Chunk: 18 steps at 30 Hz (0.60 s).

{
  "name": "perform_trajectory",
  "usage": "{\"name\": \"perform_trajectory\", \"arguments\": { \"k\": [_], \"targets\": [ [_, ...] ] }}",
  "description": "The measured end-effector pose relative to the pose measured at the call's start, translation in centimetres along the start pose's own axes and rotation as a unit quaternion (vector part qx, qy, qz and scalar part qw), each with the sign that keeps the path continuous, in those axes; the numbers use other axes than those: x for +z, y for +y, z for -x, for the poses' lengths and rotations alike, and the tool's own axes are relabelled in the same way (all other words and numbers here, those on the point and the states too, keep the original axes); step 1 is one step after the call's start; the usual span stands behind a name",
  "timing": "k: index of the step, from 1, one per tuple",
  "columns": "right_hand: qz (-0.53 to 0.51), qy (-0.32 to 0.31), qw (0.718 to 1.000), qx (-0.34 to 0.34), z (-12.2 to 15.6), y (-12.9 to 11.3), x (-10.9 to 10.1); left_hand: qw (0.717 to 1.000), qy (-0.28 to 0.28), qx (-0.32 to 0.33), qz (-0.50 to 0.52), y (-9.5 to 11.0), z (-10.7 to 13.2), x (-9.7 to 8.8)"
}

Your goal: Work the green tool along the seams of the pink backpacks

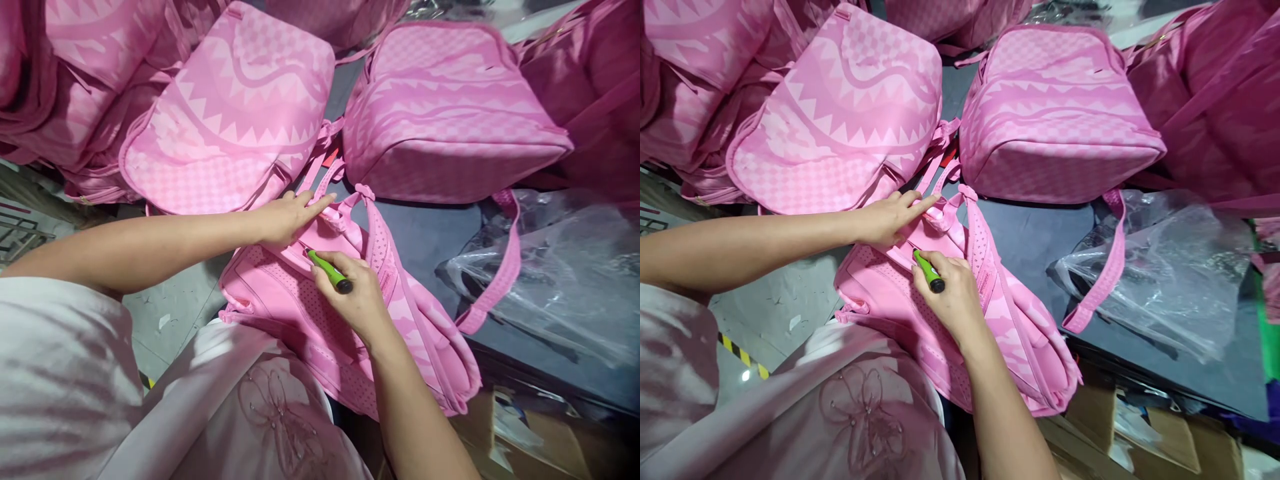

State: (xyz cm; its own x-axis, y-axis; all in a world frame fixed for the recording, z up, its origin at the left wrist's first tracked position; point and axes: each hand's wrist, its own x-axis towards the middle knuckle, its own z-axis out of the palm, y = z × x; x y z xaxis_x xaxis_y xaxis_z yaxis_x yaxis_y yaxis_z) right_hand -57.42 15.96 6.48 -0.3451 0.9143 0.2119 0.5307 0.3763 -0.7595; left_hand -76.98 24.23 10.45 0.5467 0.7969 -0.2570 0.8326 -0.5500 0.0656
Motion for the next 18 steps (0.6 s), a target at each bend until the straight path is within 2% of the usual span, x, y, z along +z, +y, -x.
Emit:
{"name": "perform_trajectory", "arguments": {
  "k": [5,14,18],
  "targets": [
    [-0.027,-0.027,0.999,0.024,-0.6,-0.5,-0.3,0.997,0.011,0.045,0.054,-1.8,-0.6,0.4],
    [0.07,0.039,0.996,0.032,-1.4,-0.5,1.2,0.997,-0.034,0.043,0.054,-2.3,-1.7,0.0],
    [0.048,0.005,0.999,0.014,-1.4,-0.7,1.4,0.994,-0.032,0.058,0.082,-3.0,-1.9,0.0]
  ]
}}
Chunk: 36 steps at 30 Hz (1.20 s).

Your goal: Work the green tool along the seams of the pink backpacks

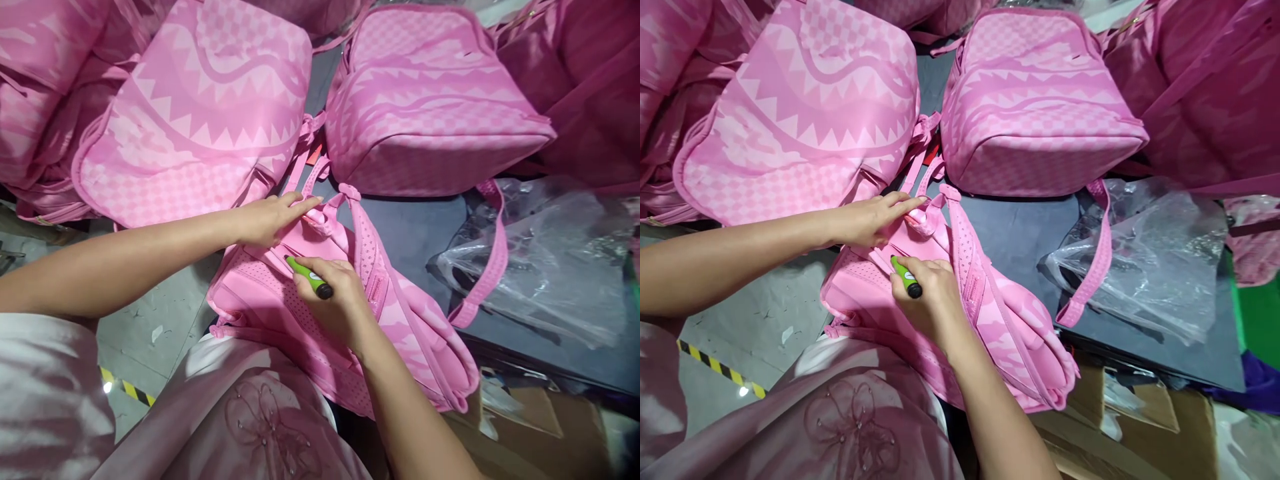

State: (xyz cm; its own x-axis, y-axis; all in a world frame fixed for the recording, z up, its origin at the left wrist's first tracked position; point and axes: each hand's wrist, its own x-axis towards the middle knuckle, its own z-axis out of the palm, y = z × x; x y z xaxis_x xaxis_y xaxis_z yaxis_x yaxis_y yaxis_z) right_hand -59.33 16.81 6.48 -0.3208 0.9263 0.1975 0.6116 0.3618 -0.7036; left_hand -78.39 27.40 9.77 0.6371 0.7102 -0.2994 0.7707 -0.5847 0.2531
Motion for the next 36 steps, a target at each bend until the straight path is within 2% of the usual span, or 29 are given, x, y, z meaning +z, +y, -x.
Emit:
{"name": "perform_trajectory", "arguments": {
  "k": [3,8,13,19,24,29,36],
  "targets": [
    [-0.008,-0.007,1.0,-0.018,0.0,0.1,0.1,0.999,0.004,0.018,0.026,-0.7,0.1,0.2],
    [0.007,-0.014,1.0,-0.017,0.1,0.9,0.7,0.995,0.026,0.006,0.1,-1.3,0.4,0.8],
    [0.003,0.041,0.999,-0.032,0.3,1.4,1.3,0.991,0.03,0.016,0.126,-1.9,-0.1,1.4],
    [-0.034,0.047,0.997,-0.042,-0.6,0.7,1.7,0.988,0.03,0.048,0.141,-2.8,-0.4,1.7],
    [-0.041,0.049,0.997,-0.037,-0.9,0.7,2.1,0.989,0.023,0.045,0.137,-2.7,-0.5,1.6],
    [-0.04,0.043,0.997,-0.04,-0.7,0.7,2.2,0.988,0.039,0.053,0.14,-2.6,-0.5,1.8],
    [-0.039,0.031,0.998,-0.041,-0.9,0.7,2.3,0.991,0.023,0.015,0.131,-2.0,-0.3,1.5]
  ]
}}
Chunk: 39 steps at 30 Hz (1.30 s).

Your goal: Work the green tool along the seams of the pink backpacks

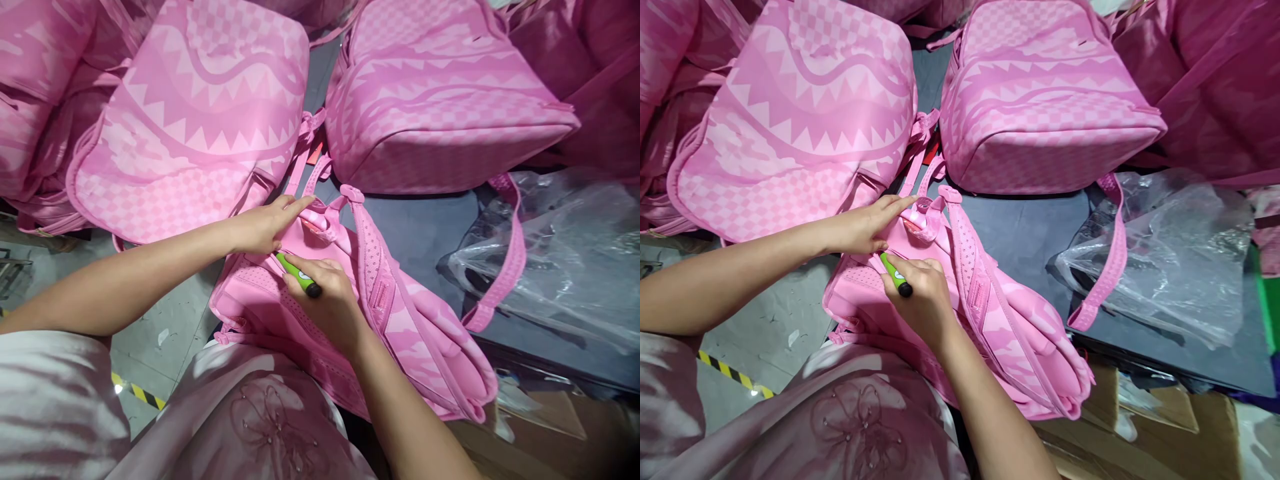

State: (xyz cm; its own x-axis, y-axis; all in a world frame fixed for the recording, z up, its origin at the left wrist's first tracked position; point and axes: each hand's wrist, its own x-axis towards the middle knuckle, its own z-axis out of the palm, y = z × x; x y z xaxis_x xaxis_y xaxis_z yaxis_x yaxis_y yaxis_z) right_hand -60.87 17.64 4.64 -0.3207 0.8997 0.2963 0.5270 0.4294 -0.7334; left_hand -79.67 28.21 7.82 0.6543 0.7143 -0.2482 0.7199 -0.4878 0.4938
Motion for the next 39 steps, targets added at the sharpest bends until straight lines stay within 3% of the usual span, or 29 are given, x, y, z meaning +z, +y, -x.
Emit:
{"name": "perform_trajectory", "arguments": {
  "k": [11,17,21,26,28,30,32,33,34,35,36,39],
  "targets": [
    [-0.026,-0.005,1.0,0.012,-0.3,0.1,0.0,1.0,0.006,-0.005,-0.007,0.1,0.0,0.1],
    [-0.046,-0.036,0.995,0.086,-0.6,-0.8,-0.3,1.0,0.025,0.019,-0.002,-0.2,0.2,0.3],
    [-0.086,-0.088,0.987,0.106,-1.0,-0.8,-0.7,0.999,0.027,0.01,-0.02,-0.6,-0.2,0.2],
    [-0.111,-0.07,0.984,0.119,-1.7,-2.0,-1.7,0.999,0.028,0.021,-0.031,-0.8,-0.3,0.1],
    [-0.15,-0.051,0.983,0.095,-1.0,-2.5,-3.6,0.999,0.031,0.022,-0.032,-1.1,-0.2,0.1],
    [-0.14,0.039,0.986,0.079,1.1,-2.2,-6.7,0.999,0.029,0.017,-0.027,-1.4,-0.1,0.2],
    [-0.031,0.177,0.977,0.117,4.5,-0.4,-10.8,0.999,0.032,0.014,-0.019,-1.5,0.0,0.4],
    [0.068,0.239,0.953,0.175,6.5,1.1,-12.8,0.999,0.035,0.012,-0.017,-1.4,0.0,0.4],
    [0.185,0.271,0.911,0.249,8.3,2.9,-14.8,0.999,0.036,0.008,-0.018,-1.2,0.0,0.4],
    [0.301,0.237,0.867,0.319,10.0,5.0,-16.6,0.999,0.036,0.002,-0.02,-1.0,0.0,0.5],
    [0.392,0.147,0.827,0.375,11.2,7.2,-18.1,0.999,0.035,-0.005,-0.023,-0.8,0.0,0.5],
    [0.434,0.041,0.808,0.396,12.3,13.1,-20.4,0.999,0.036,-0.014,-0.022,-0.2,0.2,0.5]
  ]
}}
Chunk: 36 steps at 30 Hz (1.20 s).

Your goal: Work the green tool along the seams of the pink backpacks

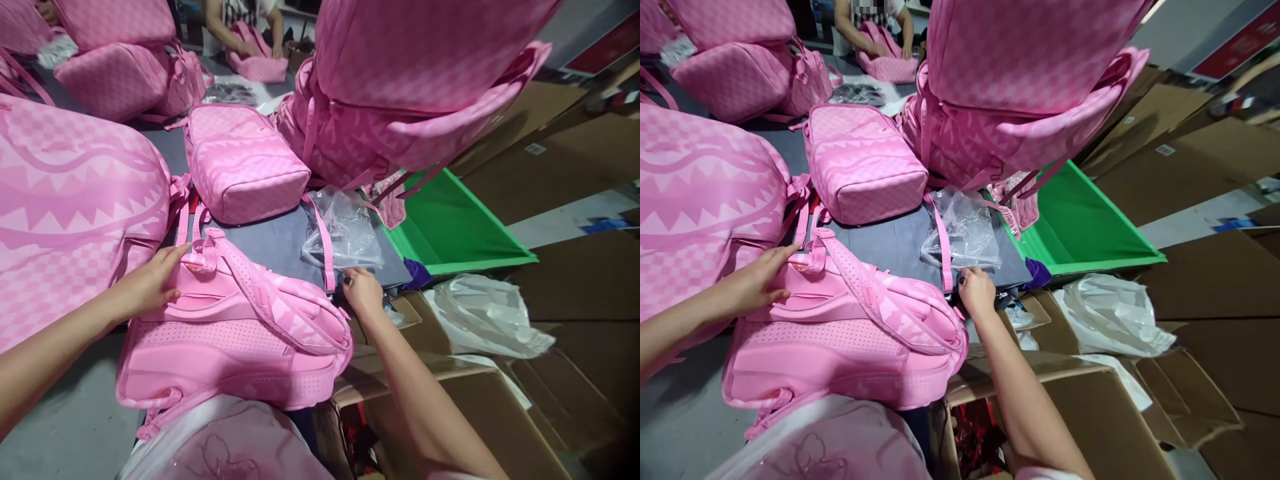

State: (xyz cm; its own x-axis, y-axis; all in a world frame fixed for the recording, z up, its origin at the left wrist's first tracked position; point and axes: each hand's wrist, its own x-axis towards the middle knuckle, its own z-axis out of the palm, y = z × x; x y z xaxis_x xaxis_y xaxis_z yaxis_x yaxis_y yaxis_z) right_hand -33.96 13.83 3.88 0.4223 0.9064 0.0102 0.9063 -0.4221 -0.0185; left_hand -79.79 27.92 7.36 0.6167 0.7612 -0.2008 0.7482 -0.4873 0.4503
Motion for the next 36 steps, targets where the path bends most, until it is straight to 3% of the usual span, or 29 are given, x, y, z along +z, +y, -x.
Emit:
{"name": "perform_trajectory", "arguments": {
  "k": [6,14,19,23,25,27,29,31,34,36],
  "targets": [
    [0.047,-0.042,0.996,-0.063,-6.0,-1.4,2.6,1.0,0.009,-0.006,-0.009,0.0,0.4,0.1],
    [0.078,-0.075,0.986,-0.124,-5.7,-2.5,3.0,1.0,-0.002,-0.015,-0.003,0.0,0.1,0.0],
    [0.061,-0.065,0.99,-0.11,-3.8,-2.5,0.9,1.0,0.001,-0.007,-0.011,-0.2,0.0,0.1],
    [0.062,-0.011,0.998,-0.011,-0.8,-1.3,-2.4,1.0,-0.007,-0.013,-0.017,-0.5,0.0,0.2],
    [-0.027,0.006,0.999,0.046,0.8,-1.0,-4.2,0.999,-0.011,-0.02,-0.026,-0.5,-0.1,0.2],
    [-0.24,-0.003,0.968,0.069,2.3,-1.5,-5.8,0.999,-0.009,-0.023,-0.038,-0.2,-0.2,0.1],
    [-0.445,-0.034,0.893,0.057,3.5,-2.9,-7.0,0.998,-0.013,-0.027,-0.051,0.6,-0.2,-0.3],
    [-0.527,-0.08,0.846,0.027,4.4,-5.1,-8.0,0.996,-0.028,-0.045,-0.066,1.8,0.0,-0.7],
    [-0.539,-0.113,0.832,-0.061,5.2,-9.1,-8.8,0.992,-0.037,-0.076,-0.095,3.5,0.3,-1.2],
    [-0.514,-0.073,0.843,-0.138,5.5,-11.8,-8.9,0.992,-0.019,-0.075,-0.097,3.9,0.7,-1.2]
  ]
}}
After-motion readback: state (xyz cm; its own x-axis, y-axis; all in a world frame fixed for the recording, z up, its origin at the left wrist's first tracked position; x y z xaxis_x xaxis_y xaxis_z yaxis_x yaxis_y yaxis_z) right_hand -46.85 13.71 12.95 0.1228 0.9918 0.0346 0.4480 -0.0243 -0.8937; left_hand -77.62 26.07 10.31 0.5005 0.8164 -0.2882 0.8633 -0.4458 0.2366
